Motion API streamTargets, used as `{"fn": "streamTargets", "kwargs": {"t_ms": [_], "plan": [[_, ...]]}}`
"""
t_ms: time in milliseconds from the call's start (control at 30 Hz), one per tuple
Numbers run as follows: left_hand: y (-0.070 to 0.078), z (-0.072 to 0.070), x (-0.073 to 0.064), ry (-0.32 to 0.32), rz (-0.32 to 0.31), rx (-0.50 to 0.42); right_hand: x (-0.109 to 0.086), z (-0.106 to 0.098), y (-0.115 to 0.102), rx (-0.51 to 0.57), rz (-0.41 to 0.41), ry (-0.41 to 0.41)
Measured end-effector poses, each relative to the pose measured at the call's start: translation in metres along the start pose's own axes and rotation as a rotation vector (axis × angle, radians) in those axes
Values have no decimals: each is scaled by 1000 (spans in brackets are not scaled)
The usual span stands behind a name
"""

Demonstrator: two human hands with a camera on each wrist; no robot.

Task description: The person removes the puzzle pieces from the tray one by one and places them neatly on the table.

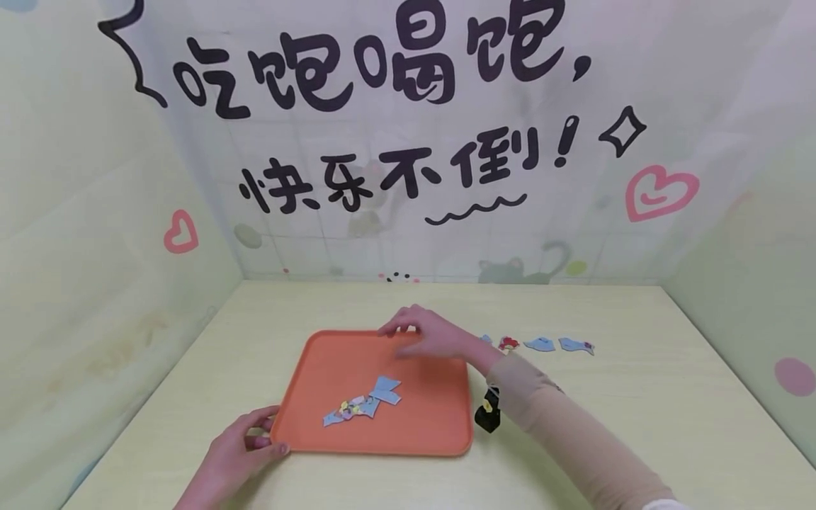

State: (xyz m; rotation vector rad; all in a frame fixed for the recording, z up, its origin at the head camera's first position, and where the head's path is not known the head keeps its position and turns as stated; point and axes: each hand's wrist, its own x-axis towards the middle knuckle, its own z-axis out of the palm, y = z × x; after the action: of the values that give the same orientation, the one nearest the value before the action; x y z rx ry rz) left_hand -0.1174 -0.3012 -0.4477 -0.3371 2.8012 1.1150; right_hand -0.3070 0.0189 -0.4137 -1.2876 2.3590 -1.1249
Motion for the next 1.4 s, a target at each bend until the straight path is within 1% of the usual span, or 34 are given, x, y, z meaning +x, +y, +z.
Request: {"fn": "streamTargets", "kwargs": {"t_ms": [67, 167, 300, 400, 500, 733, 800, 900, 967, 1233, 1400], "plan": [[1, 0, 0, -1, 2, -1, 1, 6, -3, 0, -15, -24], [1, 0, 0, -3, 2, -1, 1, 13, -4, -31, -41, -54], [2, -1, 0, -6, 1, -2, 0, 21, -7, -64, -19, -108], [2, -1, -1, -7, 1, -5, -3, 25, -10, -82, 16, -152], [2, -1, -1, -7, 1, -6, -5, 29, -11, -117, 15, -182], [3, -1, 0, -11, -13, 5, -7, 38, -9, -234, -37, -249], [3, -1, 0, -12, -14, 6, -8, 40, -9, -252, -57, -267], [3, -1, 0, -13, -17, 4, -9, 42, -8, -270, -66, -296], [3, -2, 0, -15, -12, 2, -10, 43, -8, -275, -67, -307], [2, -2, 0, -13, -27, -2, -8, 45, -9, -271, -55, -331], [1, 0, 2, -8, -37, 9, -6, 47, -9, -303, -64, -328]]}}
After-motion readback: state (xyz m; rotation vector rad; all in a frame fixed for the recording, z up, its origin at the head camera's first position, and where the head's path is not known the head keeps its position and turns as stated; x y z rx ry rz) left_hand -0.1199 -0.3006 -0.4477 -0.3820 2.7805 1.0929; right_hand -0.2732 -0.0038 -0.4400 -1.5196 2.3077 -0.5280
